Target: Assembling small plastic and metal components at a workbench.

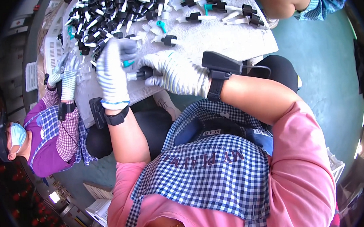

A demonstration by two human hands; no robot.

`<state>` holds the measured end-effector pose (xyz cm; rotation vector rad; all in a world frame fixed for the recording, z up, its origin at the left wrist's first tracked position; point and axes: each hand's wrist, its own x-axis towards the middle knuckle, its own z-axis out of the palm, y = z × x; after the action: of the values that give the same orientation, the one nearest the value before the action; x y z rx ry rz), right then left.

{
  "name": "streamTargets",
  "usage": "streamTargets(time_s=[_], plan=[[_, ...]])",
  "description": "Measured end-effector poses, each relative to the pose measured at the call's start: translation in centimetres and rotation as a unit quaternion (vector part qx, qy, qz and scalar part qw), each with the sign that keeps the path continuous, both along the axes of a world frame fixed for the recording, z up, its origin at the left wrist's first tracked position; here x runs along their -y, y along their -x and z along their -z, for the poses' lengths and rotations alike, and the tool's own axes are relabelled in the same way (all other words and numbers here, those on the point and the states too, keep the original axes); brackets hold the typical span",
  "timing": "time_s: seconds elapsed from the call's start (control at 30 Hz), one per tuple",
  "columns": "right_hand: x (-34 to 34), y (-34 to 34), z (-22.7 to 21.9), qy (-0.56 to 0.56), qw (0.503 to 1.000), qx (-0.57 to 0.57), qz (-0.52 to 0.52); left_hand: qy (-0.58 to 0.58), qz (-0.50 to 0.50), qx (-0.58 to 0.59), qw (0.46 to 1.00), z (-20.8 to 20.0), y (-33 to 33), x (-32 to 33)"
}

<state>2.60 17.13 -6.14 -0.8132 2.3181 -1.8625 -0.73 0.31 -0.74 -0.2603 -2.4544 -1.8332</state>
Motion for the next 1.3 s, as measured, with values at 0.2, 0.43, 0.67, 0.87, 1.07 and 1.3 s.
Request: streamTargets(time_s=[0.2, 0.43, 0.67, 0.87, 1.07, 1.3], plan=[[0.0, -0.2, 1.8, -0.021, 1.0, 0.011, -0.015, 0.279, 0.072, -0.062, 0.956, 1.1, -0.6, -3.2], [-0.3, 0.3, 2.5, -0.03, 0.994, -0.08, 0.062, 0.357, 0.088, -0.025, 0.93, 0.5, -0.1, -4.9], [-0.2, -0.3, 2.0, 0.03, 0.998, -0.004, 0.057, 0.326, 0.092, -0.024, 0.941, 0.9, 0.3, -4.9], [-0.4, -0.1, 1.1, 0.002, 0.994, 0.102, 0.033, 0.354, 0.102, -0.051, 0.928, 1.4, 0.6, -4.6], [-0.8, 0.9, 0.3, -0.021, 0.999, 0.019, 0.045, -0.146, 0.014, 0.032, 0.989, 3.1, 2.0, -2.7], [-7.5, 4.6, -4.3, -0.074, 0.963, -0.058, 0.254, 0.371, 0.15, -0.277, 0.873, 3.5, 2.8, -4.2]])
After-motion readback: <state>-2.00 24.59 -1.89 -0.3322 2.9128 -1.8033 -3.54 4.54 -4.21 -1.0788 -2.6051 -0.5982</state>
